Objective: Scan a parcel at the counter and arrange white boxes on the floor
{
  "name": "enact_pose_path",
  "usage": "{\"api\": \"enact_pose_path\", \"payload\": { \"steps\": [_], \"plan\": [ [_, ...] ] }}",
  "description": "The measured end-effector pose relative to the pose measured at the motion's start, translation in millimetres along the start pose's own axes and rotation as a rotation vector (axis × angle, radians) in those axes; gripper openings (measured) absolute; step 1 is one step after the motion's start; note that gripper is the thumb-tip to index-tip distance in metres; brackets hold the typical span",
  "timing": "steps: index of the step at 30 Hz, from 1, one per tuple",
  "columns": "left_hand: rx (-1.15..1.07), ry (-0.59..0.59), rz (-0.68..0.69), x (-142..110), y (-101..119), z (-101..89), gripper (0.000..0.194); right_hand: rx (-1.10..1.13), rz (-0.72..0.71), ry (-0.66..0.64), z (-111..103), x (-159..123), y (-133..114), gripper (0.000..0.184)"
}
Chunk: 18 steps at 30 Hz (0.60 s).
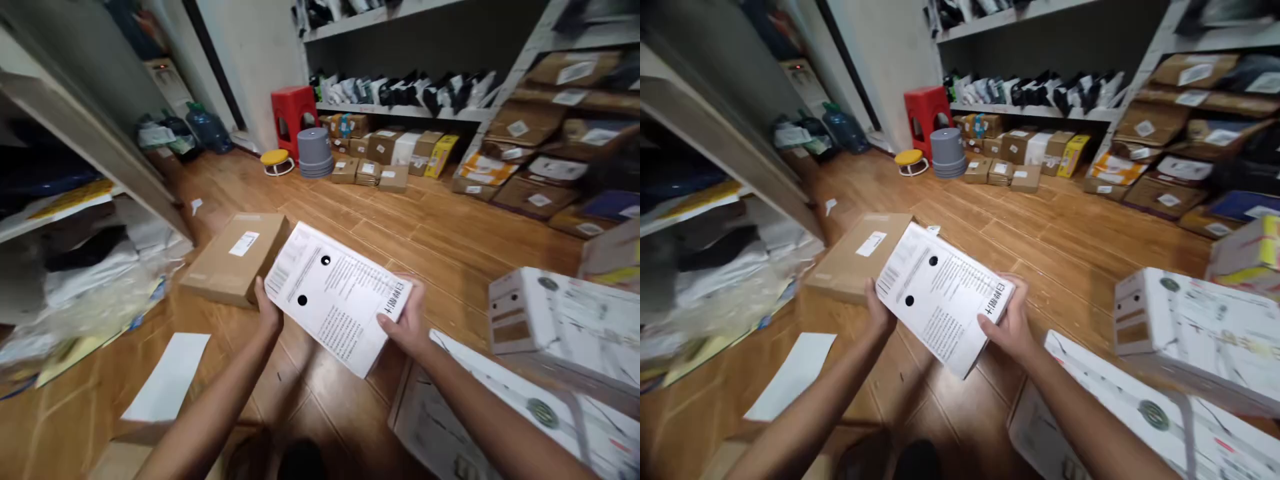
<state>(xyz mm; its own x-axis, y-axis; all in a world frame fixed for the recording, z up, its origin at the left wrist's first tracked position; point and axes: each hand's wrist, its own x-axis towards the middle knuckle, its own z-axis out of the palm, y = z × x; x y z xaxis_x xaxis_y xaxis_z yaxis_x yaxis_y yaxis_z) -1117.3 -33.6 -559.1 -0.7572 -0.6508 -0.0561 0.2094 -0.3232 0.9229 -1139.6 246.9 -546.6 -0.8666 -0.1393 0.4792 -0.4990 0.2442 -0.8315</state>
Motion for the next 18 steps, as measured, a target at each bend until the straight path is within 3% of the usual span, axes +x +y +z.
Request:
{"api": "enact_pose_path", "payload": {
  "steps": [3, 5, 8, 10, 13, 15, 18],
  "plan": [
    [0.231, -0.159, -0.250, -35.4, -81.4, -31.1, 0.051, -0.158, -0.209, -0.289, -39.4, -10.5, 69.5, 0.070],
    [0.418, -0.301, -0.363, -57.9, -115.5, -65.0, 0.046, -0.238, -0.283, -0.494, -64.9, -34.2, 105.2, 0.072],
    [0.564, -0.594, -0.429, -74.1, -135.1, -106.4, 0.053, -0.357, -0.254, -0.707, -87.6, -75.2, 129.5, 0.078],
    [0.715, -0.707, -0.443, -72.8, -137.0, -119.3, 0.055, -0.426, -0.224, -0.805, -87.3, -91.6, 134.5, 0.080],
    [0.923, -0.742, -0.401, -64.6, -135.2, -115.8, 0.051, -0.554, -0.173, -0.916, -73.6, -84.9, 141.7, 0.074],
    [0.957, -0.783, -0.433, -61.9, -131.6, -101.1, 0.053, -0.699, -0.007, -0.919, -64.7, -63.0, 145.2, 0.076],
    [0.838, -0.897, -0.634, -65.0, -125.3, -67.6, 0.064, -0.806, 0.302, -0.871, -53.6, -29.2, 140.9, 0.083]
  ]
}}
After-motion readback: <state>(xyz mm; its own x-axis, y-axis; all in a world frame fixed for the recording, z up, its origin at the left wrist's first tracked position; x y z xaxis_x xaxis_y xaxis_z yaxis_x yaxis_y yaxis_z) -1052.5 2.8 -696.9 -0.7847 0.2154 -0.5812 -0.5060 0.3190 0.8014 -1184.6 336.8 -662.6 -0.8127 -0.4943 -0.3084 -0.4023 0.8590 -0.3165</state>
